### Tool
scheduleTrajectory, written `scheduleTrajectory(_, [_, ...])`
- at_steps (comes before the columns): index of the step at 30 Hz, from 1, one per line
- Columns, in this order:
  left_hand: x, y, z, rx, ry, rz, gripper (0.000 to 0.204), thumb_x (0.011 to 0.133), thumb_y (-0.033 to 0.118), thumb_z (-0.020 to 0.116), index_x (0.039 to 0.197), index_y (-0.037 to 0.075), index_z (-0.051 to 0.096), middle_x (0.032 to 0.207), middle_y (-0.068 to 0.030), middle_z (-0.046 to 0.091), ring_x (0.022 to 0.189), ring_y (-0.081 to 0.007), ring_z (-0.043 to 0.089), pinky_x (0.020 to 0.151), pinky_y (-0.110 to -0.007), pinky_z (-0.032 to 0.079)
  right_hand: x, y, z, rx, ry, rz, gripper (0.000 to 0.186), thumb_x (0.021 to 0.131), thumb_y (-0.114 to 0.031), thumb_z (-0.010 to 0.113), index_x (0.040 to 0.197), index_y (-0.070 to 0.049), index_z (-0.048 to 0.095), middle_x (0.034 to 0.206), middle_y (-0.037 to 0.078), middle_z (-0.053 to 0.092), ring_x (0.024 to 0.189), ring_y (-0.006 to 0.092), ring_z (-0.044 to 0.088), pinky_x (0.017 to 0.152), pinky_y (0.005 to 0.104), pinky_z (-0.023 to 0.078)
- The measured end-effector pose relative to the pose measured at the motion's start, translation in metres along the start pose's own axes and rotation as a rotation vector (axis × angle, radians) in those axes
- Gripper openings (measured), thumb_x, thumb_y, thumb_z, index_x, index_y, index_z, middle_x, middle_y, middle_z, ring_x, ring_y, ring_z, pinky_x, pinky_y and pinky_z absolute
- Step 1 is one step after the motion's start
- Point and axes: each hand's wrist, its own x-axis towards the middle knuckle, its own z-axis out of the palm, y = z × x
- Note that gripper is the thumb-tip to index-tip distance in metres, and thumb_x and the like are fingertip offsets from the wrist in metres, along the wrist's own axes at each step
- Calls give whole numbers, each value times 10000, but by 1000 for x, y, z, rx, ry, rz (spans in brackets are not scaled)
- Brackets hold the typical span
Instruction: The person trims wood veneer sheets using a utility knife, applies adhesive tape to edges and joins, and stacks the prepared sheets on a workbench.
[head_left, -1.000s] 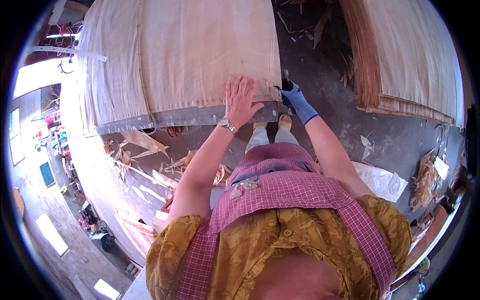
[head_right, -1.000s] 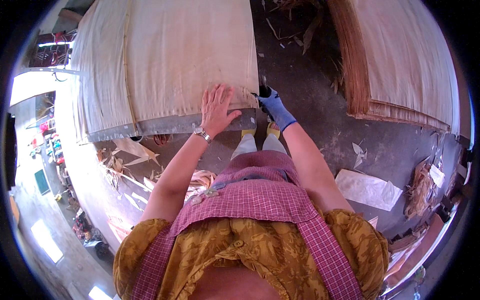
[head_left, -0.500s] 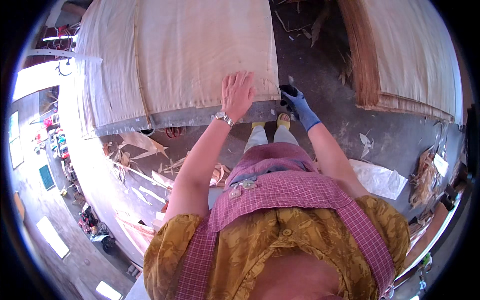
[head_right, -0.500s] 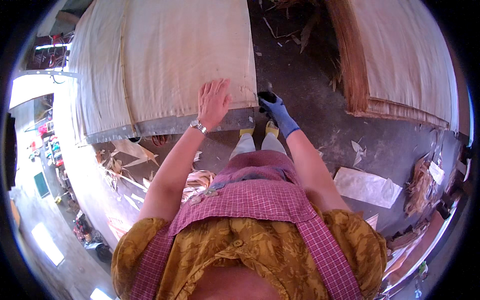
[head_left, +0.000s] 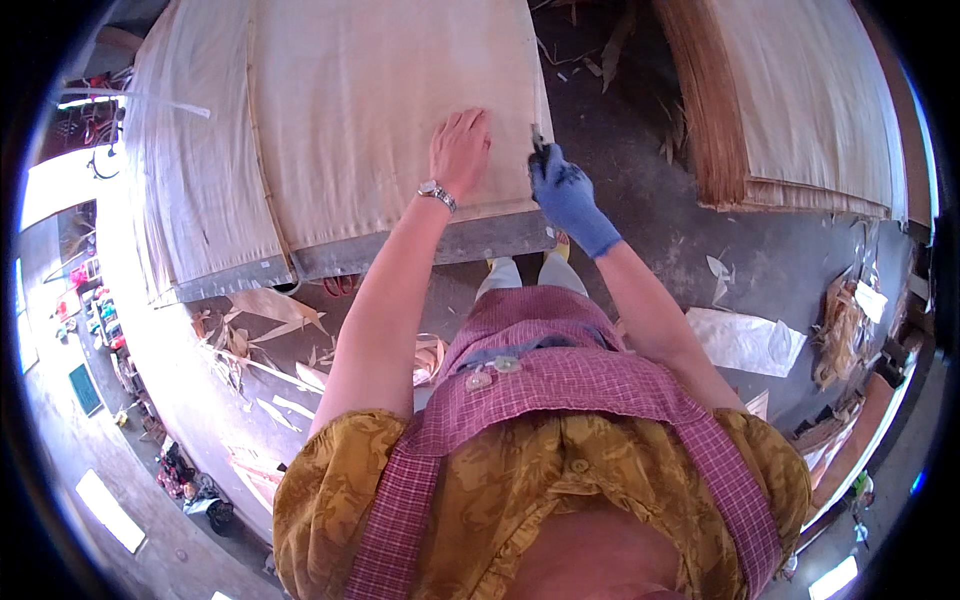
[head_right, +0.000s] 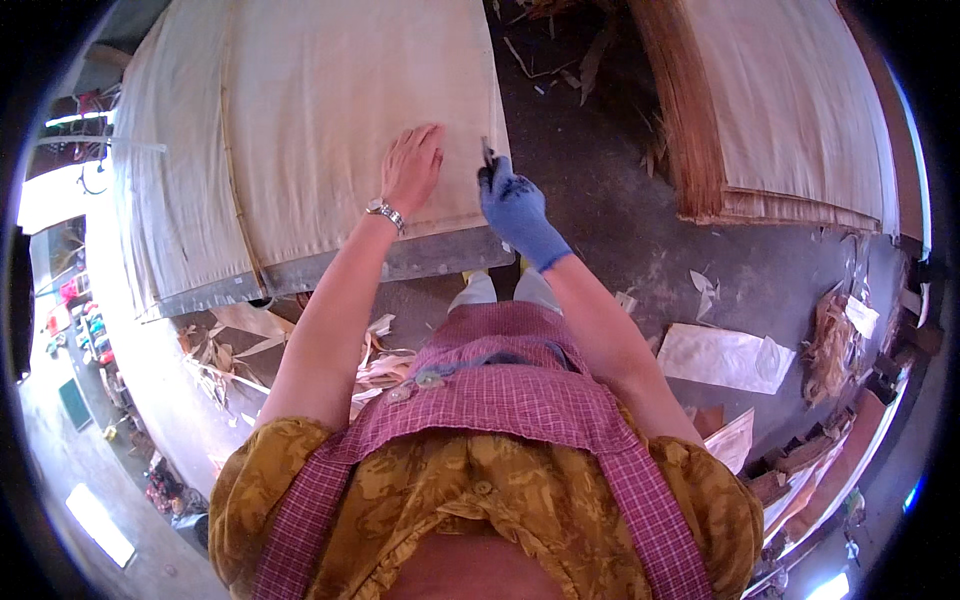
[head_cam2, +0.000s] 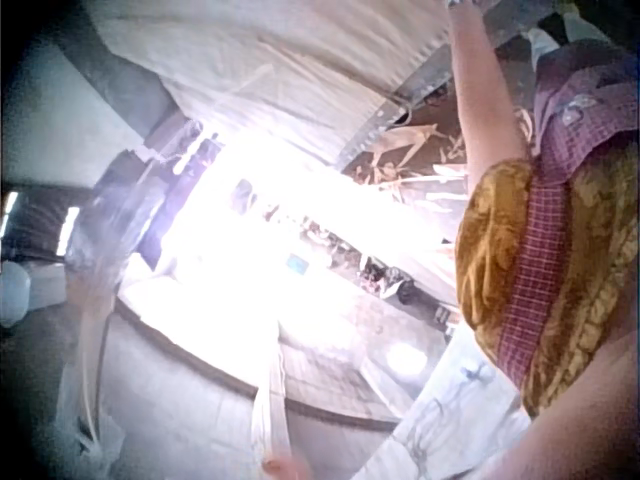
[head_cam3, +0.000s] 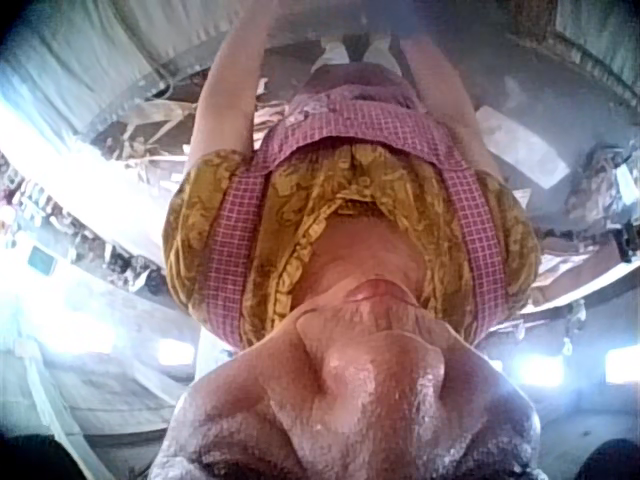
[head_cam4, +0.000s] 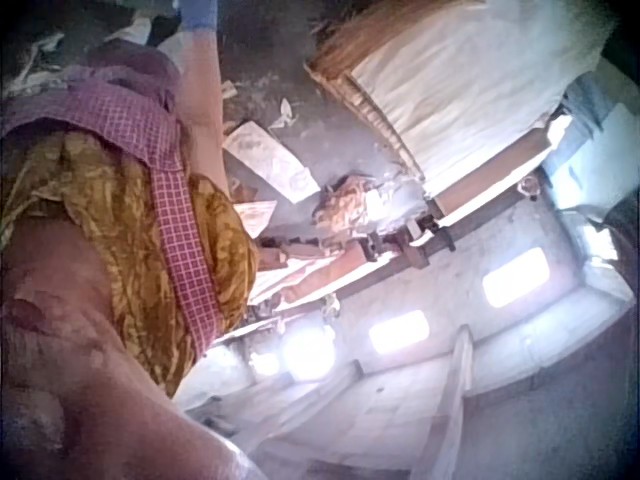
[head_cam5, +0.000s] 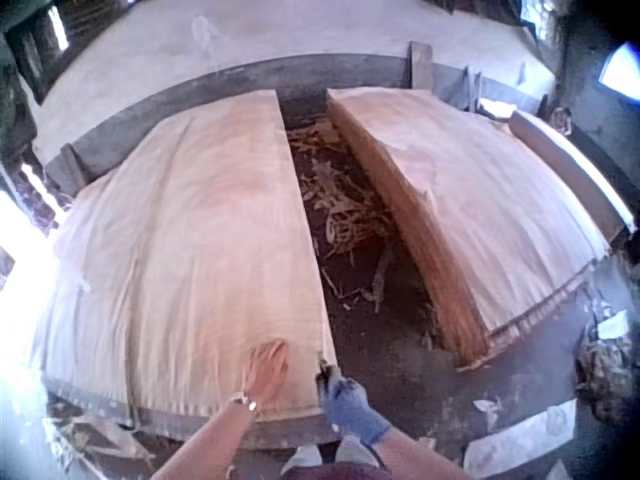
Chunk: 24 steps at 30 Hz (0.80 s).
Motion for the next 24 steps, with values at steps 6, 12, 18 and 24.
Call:
scheduleTrajectory(6, [10, -13, 7, -73, 155, 60, 390, 839, 95, 560, 1229, 94, 553, 1258, -23, 565, 1138, -243, 516, 940, -411, 419, 48, -43, 33, -121, -125, 142, 336, 969, -347, 413, 1078, -30, 432, 820, 255, 670, 785, 434, 664, 712, 534, 518])
scheduleTrajectory(12, [12, -11, 9, 64, -3, 79, 445, 817, 60, 541, 1250, 158, 572, 1351, 37, 525, 1124, -222, 509, 932, -380, 427, 44, -46, 35, -244, -159, 14, 371, 941, -230, 412, 1130, 89, 390, 819, 268, 669, 765, 390, 689, 675, 476, 554])
scheduleTrajectory(18, [17, -7, 8, 99, -53, 33, 369, 846, 163, 557, 1212, 139, 588, 1323, 47, 536, 1127, -227, 478, 933, -389, 407, -11, -39, 45, -443, -259, -72, 480, 906, -156, 450, 1204, 211, 366, 817, 256, 677, 699, 332, 703, 636, 423, 563])
scheduleTrajectory(24, [19, 9, -5, 67, -151, -49, 636, 739, 444, 716, 1251, 112, 537, 1344, -5, 500, 1166, -237, 446, 973, -424, 356, -82, -28, 41, -393, -205, -192, 545, 955, -258, 423, 1255, 195, 372, 807, 279, 659, 659, 374, 677, 572, 468, 543])
